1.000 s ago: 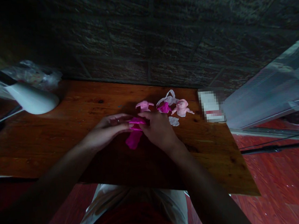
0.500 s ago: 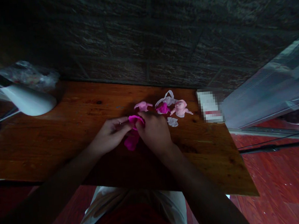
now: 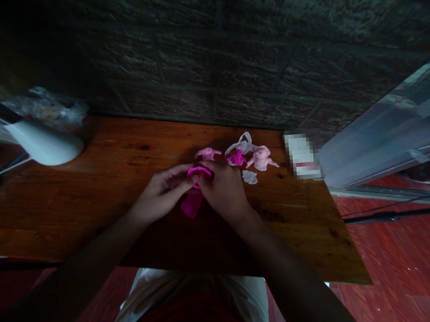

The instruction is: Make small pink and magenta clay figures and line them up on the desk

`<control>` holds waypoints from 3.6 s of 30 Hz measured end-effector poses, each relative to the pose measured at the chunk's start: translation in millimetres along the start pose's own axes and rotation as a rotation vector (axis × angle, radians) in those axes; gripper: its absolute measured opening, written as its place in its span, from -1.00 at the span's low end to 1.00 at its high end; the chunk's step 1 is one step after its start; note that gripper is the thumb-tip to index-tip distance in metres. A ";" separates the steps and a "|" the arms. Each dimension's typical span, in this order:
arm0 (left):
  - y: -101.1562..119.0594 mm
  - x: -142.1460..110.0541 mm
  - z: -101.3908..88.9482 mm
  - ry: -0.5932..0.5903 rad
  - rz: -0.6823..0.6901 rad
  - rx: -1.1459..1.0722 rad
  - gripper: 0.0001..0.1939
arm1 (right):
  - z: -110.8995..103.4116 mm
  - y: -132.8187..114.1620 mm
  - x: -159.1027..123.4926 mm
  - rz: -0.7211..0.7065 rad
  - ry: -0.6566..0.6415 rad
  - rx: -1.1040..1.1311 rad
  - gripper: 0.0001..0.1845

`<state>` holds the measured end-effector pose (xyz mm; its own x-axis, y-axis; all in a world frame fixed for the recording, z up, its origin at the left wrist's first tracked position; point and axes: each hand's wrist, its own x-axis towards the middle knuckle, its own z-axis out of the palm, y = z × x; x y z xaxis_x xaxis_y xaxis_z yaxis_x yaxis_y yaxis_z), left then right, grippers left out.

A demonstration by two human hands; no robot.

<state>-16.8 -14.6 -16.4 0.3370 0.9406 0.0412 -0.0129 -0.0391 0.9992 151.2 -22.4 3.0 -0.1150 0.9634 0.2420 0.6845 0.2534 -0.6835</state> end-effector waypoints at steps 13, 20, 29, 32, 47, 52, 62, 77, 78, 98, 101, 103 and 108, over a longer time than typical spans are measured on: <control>22.6 -17.2 -47.1 -0.148 -0.045 -0.082 -0.68 | -40.8 -7.5 -6.1 -0.008 -0.461 0.353 -0.76; 13.7 -16.9 -58.4 -0.079 -0.042 0.126 -0.66 | -16.1 -10.7 -6.0 -0.151 -0.403 0.002 -0.85; 7.5 -22.6 -60.9 -0.219 0.130 0.566 -0.48 | 12.7 -8.4 -5.8 -0.062 -0.258 0.107 -0.75; 4.7 -20.7 -62.6 -0.154 0.162 0.550 -0.37 | 9.7 -7.0 -5.7 -0.044 -0.212 0.126 -0.68; -2.9 -23.9 -64.0 -0.173 0.053 0.534 -0.34 | -5.4 4.4 -15.4 -0.007 -0.504 -0.015 -0.85; -1.5 -21.2 -64.3 -0.131 0.096 0.651 -0.41 | -33.1 13.4 -9.6 0.113 -0.699 0.233 -0.76; 30.6 -62.4 -32.8 0.390 0.306 0.715 -0.73 | -49.0 6.5 -5.6 0.152 -0.669 0.571 -0.85; 11.7 -92.3 -18.4 0.046 -0.143 0.240 -0.83 | -7.8 -5.5 -29.1 0.297 -0.892 0.687 -0.51; 11.3 -95.4 -20.4 0.045 -0.162 0.255 -0.82 | -6.3 -7.1 -30.6 0.292 -0.904 0.691 -0.50; 10.2 -93.3 -23.7 0.089 -0.161 0.253 -0.71 | -3.1 -9.0 -30.9 0.358 -0.729 0.857 -0.61; 11.9 -91.1 -23.9 0.129 -0.135 0.204 -0.85 | -1.2 -7.4 -30.8 0.370 -0.724 0.888 -0.64; 12.0 -91.1 -23.8 0.171 -0.107 0.188 -0.86 | 0.1 -6.0 -30.9 0.356 -0.693 0.900 -0.65; 9.6 -94.9 -20.7 0.160 -0.071 0.189 -0.86 | 2.2 -7.7 -35.2 0.268 -0.586 0.806 -0.66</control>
<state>-68.4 -97.2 -10.7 0.1775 0.9840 -0.0139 0.1870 -0.0198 0.9822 148.4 -58.0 -1.7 -0.5100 0.8335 -0.2125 0.0780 -0.2012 -0.9764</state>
